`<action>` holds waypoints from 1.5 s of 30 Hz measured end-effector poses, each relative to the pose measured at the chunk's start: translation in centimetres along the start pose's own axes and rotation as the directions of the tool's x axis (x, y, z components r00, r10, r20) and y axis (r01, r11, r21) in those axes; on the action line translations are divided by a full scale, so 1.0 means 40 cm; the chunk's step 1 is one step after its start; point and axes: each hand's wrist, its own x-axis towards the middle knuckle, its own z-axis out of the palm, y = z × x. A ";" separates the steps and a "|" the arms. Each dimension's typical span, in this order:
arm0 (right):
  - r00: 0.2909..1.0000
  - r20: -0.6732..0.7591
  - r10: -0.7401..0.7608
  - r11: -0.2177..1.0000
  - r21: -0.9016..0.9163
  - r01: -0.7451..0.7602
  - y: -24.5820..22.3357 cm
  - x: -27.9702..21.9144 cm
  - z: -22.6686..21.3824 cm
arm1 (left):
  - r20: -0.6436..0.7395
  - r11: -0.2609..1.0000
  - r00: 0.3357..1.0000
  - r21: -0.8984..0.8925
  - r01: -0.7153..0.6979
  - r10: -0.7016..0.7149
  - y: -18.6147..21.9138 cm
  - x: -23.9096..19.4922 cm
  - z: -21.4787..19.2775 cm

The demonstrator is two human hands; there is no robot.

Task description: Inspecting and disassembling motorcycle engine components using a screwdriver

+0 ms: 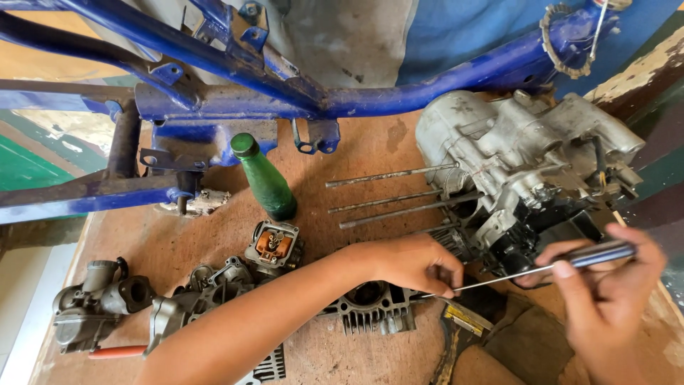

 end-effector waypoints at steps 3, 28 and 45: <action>0.989 -0.024 0.146 0.980 0.138 -0.142 0.001 -0.025 0.001 | 0.005 1.000 1.000 0.019 -0.006 0.006 0.019 -0.011 -0.009; 0.998 0.060 0.021 0.984 0.178 -0.031 0.032 -0.023 0.048 | 0.030 0.993 0.992 -0.006 -0.119 0.119 -0.034 -0.015 -0.008; 0.993 0.078 0.089 0.990 0.100 -0.097 0.021 -0.018 0.036 | -0.032 0.989 0.990 -0.039 -0.140 0.139 -0.029 -0.017 0.006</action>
